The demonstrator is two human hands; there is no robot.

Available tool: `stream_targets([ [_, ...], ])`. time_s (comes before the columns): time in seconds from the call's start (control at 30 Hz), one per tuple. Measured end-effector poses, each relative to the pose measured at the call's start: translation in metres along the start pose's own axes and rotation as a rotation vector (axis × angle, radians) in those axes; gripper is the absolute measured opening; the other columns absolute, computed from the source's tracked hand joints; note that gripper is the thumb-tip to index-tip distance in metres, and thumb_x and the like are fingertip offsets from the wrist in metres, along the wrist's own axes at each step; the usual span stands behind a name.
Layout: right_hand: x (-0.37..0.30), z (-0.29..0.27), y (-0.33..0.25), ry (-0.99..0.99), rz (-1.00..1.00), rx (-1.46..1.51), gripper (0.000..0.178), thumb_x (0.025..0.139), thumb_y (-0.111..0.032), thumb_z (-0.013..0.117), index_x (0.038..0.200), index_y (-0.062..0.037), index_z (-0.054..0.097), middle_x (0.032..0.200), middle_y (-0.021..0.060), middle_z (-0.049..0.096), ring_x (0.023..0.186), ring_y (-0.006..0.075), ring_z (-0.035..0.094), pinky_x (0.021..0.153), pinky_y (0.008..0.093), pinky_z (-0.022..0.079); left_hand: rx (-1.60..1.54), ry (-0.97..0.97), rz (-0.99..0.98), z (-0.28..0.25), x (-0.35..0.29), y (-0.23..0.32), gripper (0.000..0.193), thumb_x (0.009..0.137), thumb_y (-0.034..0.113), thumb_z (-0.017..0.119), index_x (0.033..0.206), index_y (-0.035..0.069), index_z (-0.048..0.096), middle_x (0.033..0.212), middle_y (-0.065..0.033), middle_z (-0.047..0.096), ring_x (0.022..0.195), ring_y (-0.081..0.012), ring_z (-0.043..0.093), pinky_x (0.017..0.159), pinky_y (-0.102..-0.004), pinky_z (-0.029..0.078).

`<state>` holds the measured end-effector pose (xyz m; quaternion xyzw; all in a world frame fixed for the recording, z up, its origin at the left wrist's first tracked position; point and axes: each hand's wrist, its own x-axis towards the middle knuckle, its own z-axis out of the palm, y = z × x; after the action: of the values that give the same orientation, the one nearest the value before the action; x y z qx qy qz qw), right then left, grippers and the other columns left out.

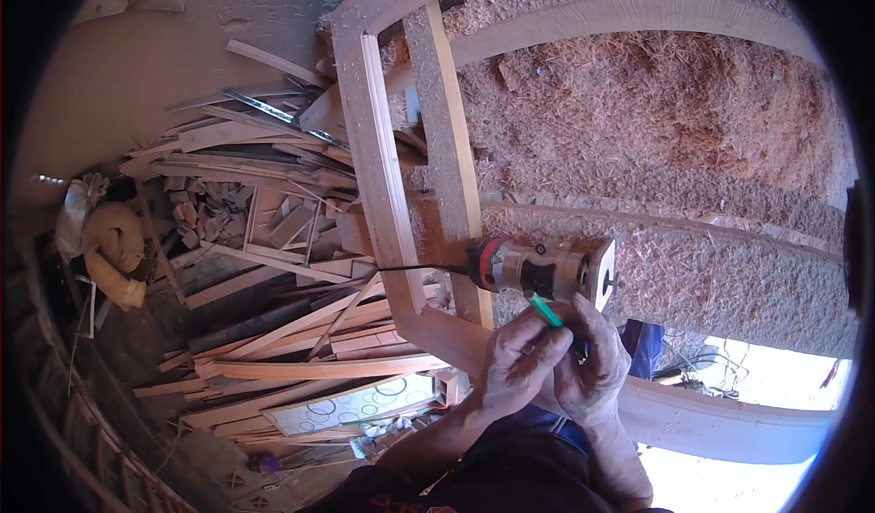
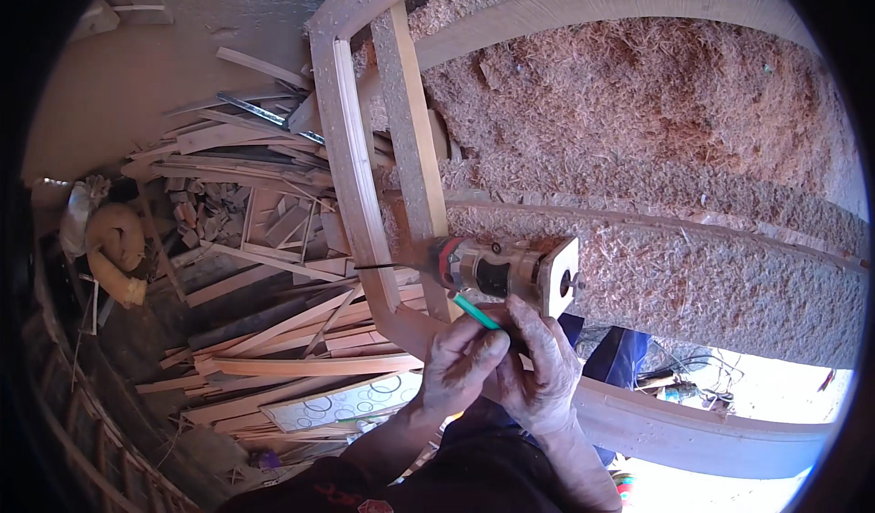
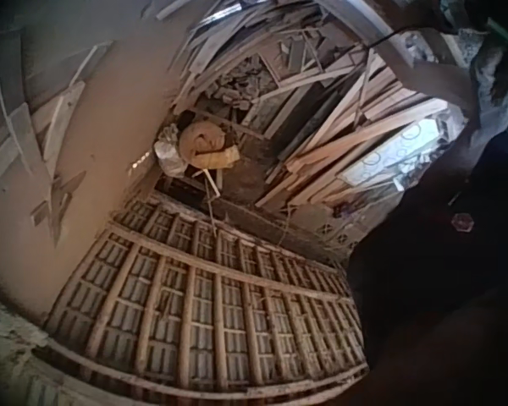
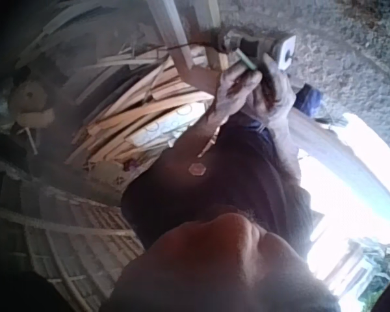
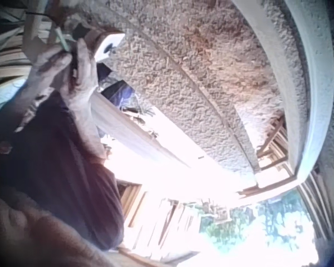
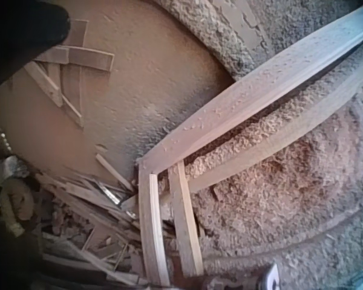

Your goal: The person uses a router to shape the inner edge of a wooden door frame, marks points with a pencil, and works on a small metal component on the ground with tools.

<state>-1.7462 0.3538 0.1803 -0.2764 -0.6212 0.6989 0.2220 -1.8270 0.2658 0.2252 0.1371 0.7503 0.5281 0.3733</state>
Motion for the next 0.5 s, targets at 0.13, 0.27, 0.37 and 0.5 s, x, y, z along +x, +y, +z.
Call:
stream_targets([
  [0.13, 0.009, 0.008, -0.001, -0.098, -0.095, 0.019, 0.064, 0.080, 0.000, 0.074, 0.138, 0.0020, 0.048, 0.117, 0.0216, 0.065, 0.104, 0.0357, 0.066, 0.090, 0.0407, 0.052, 0.121, 0.196, 0.087, -0.032, 0.006, 0.008, 0.017, 0.101, 0.008, 0.054, 0.114, -0.001, 0.061, 0.107, -0.0105, 0.067, 0.093, -0.0125, 0.062, 0.080, -0.0275, 0.051],
  [0.27, -0.030, -0.028, 0.010, -0.088, -0.120, -0.067, 0.075, 0.080, -0.002, 0.074, 0.144, 0.0053, 0.035, 0.122, 0.0275, 0.060, 0.111, 0.0397, 0.060, 0.092, 0.0465, 0.050, -0.102, 0.557, 0.273, -0.121, 0.051, 0.016, 0.015, 0.100, 0.008, 0.054, 0.114, 0.003, 0.057, 0.104, -0.0104, 0.068, 0.085, -0.0135, 0.067, 0.074, -0.0254, 0.056],
  [0.37, -0.081, -0.092, 0.013, -0.038, -0.115, -0.255, 0.061, 0.087, -0.004, 0.068, 0.141, 0.0065, 0.043, 0.125, 0.0253, 0.060, 0.108, 0.0358, 0.061, 0.093, 0.0460, 0.049, 0.120, 0.770, 0.207, -0.187, 0.086, -0.005, 0.016, 0.099, 0.009, 0.056, 0.114, 0.003, 0.057, 0.104, -0.0115, 0.068, 0.088, -0.0143, 0.068, 0.076, -0.0254, 0.058],
  [0.5, -0.170, -0.196, 0.064, 0.470, -0.263, -0.838, 0.034, 0.086, -0.003, 0.066, 0.115, 0.0129, 0.058, 0.096, 0.0237, 0.066, 0.079, 0.0379, 0.066, 0.072, 0.0429, 0.058, 0.137, 0.841, 0.169, -0.233, 0.107, -0.037, 0.015, 0.097, 0.006, 0.059, 0.111, 0.002, 0.057, 0.106, -0.0139, 0.067, 0.091, -0.0167, 0.069, 0.077, -0.0230, 0.061],
])
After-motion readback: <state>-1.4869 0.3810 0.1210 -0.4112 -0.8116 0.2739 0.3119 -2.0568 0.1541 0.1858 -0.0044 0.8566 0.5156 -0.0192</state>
